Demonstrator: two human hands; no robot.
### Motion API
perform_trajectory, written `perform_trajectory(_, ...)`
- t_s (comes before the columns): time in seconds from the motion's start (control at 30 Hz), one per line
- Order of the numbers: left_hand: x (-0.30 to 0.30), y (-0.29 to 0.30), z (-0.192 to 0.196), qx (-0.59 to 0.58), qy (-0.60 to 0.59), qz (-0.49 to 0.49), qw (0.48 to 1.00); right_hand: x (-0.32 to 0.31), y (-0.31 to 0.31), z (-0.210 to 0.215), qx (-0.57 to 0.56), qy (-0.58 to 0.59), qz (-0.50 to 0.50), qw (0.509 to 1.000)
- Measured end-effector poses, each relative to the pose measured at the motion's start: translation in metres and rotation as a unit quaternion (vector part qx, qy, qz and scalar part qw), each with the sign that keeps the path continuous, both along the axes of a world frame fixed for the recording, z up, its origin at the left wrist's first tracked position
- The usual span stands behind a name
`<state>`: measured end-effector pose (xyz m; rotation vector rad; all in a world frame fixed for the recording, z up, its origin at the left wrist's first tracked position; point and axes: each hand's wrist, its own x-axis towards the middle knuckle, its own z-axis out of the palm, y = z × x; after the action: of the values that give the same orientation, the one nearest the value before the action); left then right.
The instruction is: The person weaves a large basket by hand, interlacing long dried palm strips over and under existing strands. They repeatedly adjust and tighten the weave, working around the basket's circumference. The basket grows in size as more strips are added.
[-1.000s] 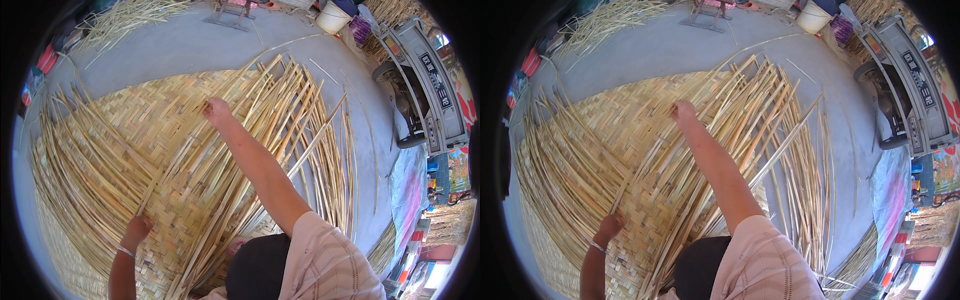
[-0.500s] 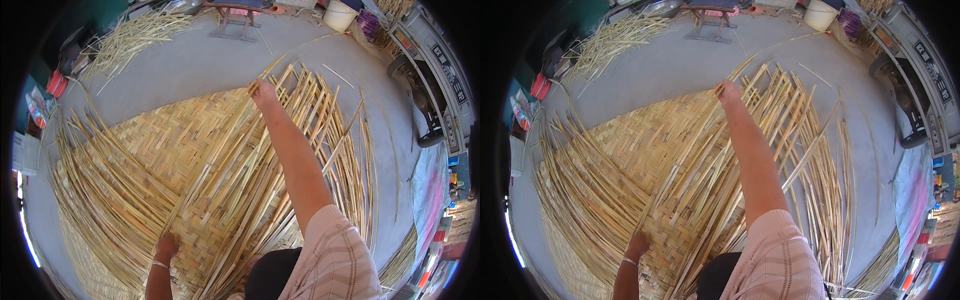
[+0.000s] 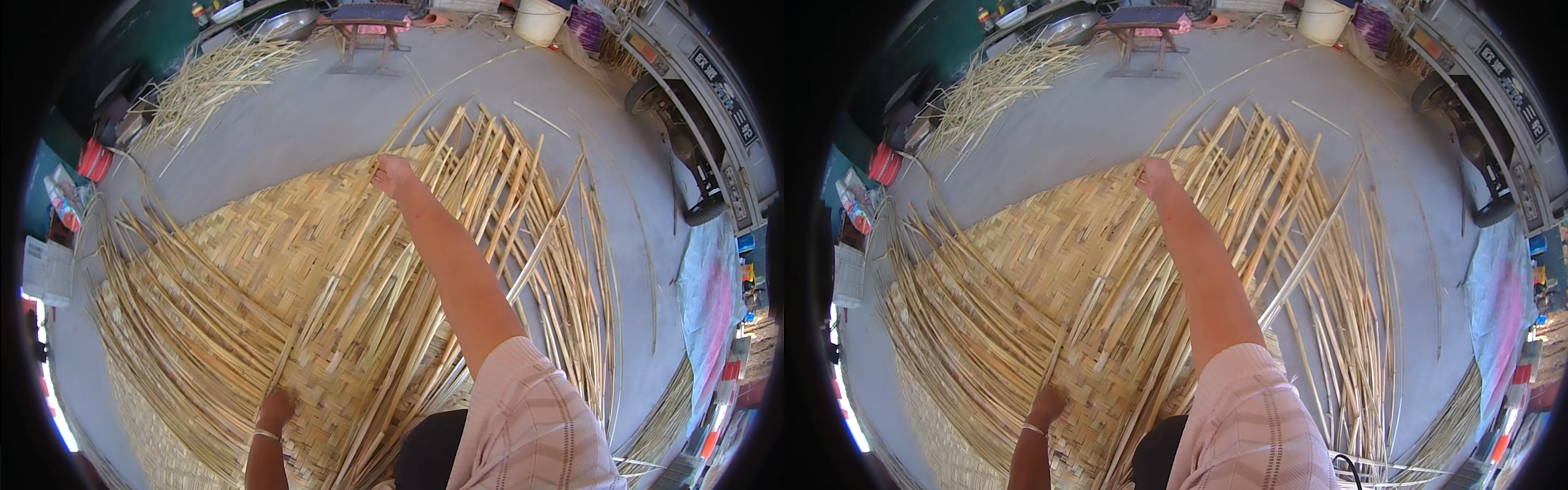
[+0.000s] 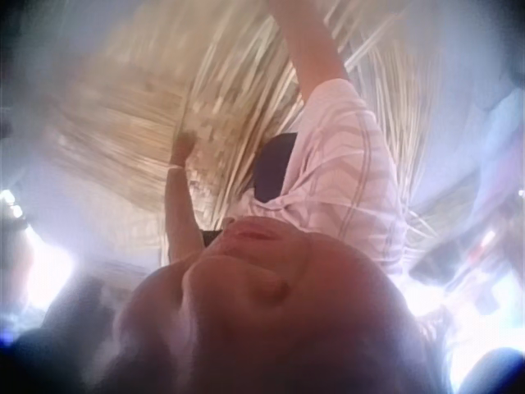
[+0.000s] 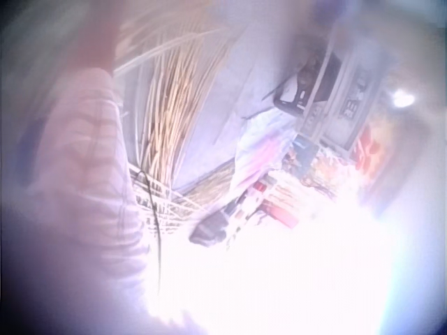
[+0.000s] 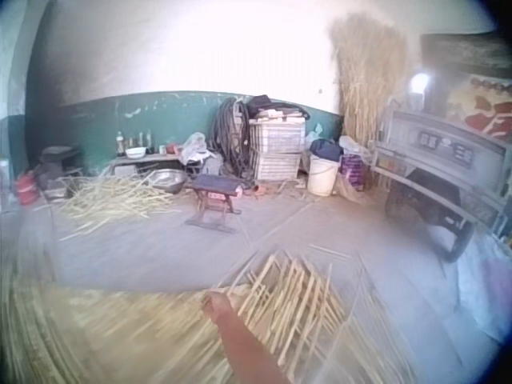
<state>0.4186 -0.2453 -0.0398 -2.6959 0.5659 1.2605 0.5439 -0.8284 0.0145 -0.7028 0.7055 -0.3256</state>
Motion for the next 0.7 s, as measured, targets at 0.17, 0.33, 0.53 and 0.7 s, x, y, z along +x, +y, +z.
perform_trajectory(0.17, 0.001, -0.007, 0.005, 0.004, 0.012, 0.012, 1.0, 0.016, 0.02, -0.023, 0.06, 0.083, -0.051, 0.993)
perform_trajectory(0.33, 0.005, -0.011, 0.003, 0.038, 0.04, 0.018, 0.998, 0.021, 0.004, -0.025, 0.028, 0.109, -0.072, 0.991)
perform_trajectory(0.53, 0.006, -0.008, -0.004, 0.037, 0.028, 0.008, 0.999, 0.011, -0.047, 0.017, -0.04, 0.029, -0.079, 0.996)
perform_trajectory(0.7, 0.01, 0.0, -0.019, 0.043, 0.03, -0.005, 0.999, -0.006, -0.107, 0.105, -0.067, -0.076, -0.134, 0.986)
